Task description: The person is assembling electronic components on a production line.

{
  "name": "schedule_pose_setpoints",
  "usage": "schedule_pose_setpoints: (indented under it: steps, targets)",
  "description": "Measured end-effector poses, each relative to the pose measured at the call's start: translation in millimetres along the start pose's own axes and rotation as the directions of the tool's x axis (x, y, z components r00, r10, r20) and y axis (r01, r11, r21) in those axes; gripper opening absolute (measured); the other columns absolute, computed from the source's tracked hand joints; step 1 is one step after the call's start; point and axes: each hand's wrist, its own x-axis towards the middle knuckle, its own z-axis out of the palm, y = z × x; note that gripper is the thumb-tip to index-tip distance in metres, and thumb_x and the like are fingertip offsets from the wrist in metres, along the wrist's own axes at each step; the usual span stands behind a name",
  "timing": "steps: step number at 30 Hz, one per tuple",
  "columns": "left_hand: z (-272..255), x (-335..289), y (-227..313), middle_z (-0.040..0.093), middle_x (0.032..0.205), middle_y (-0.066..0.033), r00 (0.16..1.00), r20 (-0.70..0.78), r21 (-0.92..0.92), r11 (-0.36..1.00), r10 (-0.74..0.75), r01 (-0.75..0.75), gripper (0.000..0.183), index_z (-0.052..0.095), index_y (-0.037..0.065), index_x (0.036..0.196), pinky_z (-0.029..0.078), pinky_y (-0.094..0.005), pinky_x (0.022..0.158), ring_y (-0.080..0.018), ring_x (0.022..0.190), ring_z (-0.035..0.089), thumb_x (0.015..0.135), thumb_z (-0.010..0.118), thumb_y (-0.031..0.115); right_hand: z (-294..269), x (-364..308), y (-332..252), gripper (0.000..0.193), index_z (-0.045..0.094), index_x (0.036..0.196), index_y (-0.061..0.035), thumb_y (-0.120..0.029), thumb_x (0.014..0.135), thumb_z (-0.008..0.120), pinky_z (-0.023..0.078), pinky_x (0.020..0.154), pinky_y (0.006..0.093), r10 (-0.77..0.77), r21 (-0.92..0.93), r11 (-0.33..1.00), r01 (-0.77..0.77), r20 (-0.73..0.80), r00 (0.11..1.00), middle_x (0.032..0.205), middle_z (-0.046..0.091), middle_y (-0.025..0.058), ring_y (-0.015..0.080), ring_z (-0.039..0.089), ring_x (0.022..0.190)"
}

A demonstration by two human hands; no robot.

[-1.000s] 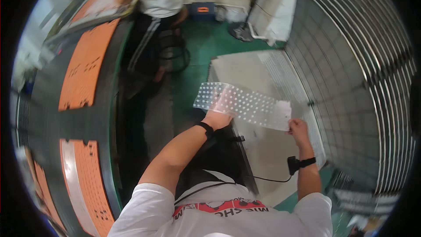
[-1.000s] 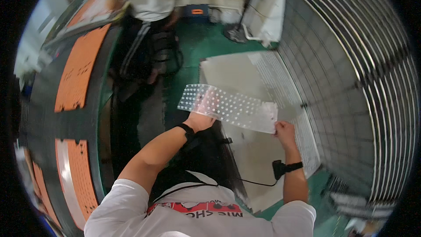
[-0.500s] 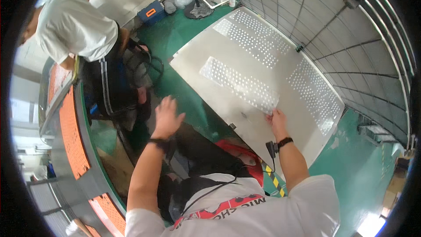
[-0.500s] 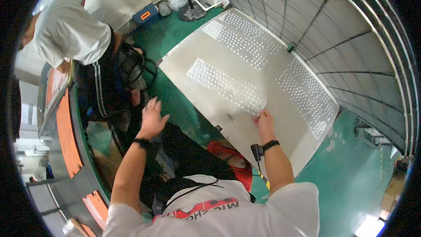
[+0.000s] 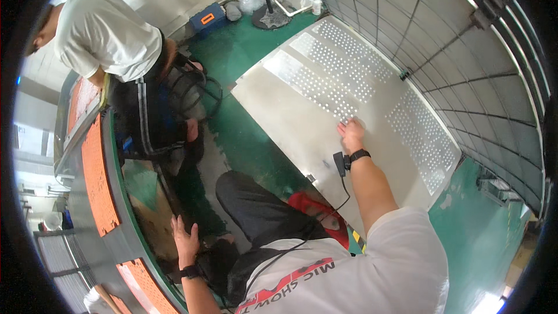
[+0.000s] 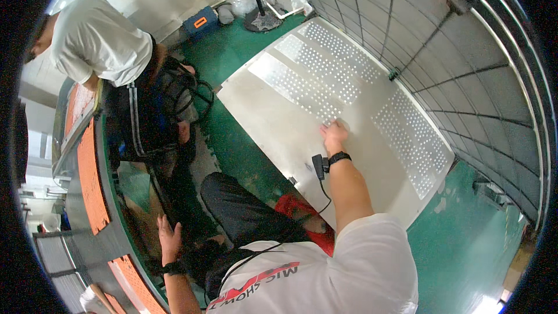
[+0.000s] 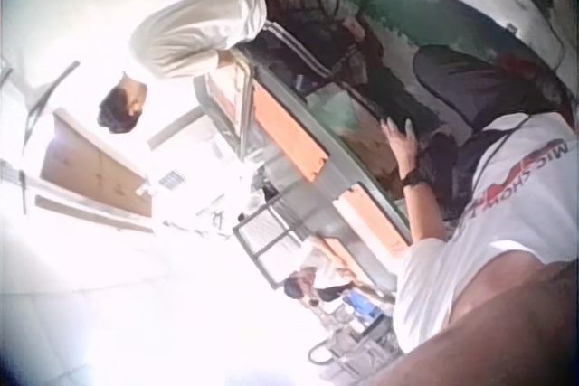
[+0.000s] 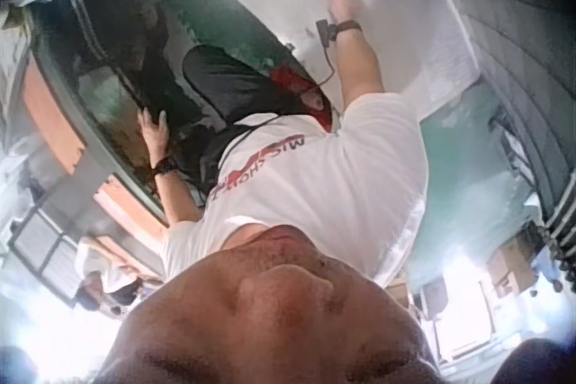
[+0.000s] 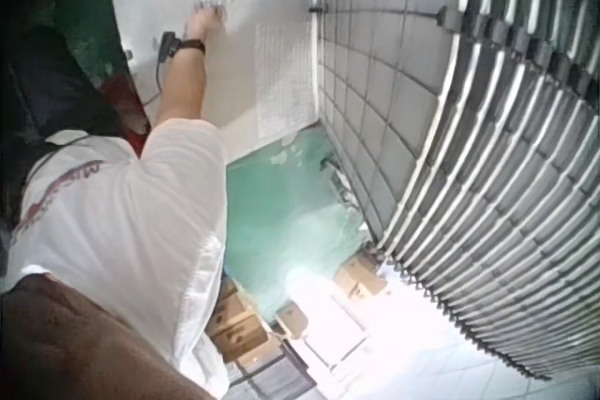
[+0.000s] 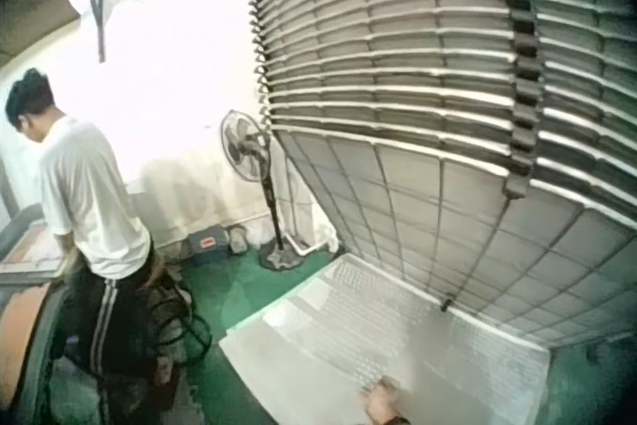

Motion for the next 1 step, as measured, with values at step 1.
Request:
schedule_pose_setpoints:
  steps: [1]
  targets:
    - [2.6,-2.9,-1.9,0.031,0.146,-0.0278,1.0,-0.007,-0.01,1.0,-0.011,0.011,0.063,0.04,-0.004,0.136,0.026,-0.0473,0.111,-0.0422,0.136,0.028,0.085,0.064,0.025,0.8,1.9,-1.0,0.034,0.048,0.125,-0.0011,-0.019,0.095,0.05,0.057,0.073,0.0441,0.033,0.0,0.999,-0.033,0.012,0.999,0.115,0.057,0.0169,0.0366,0.065,0.09]
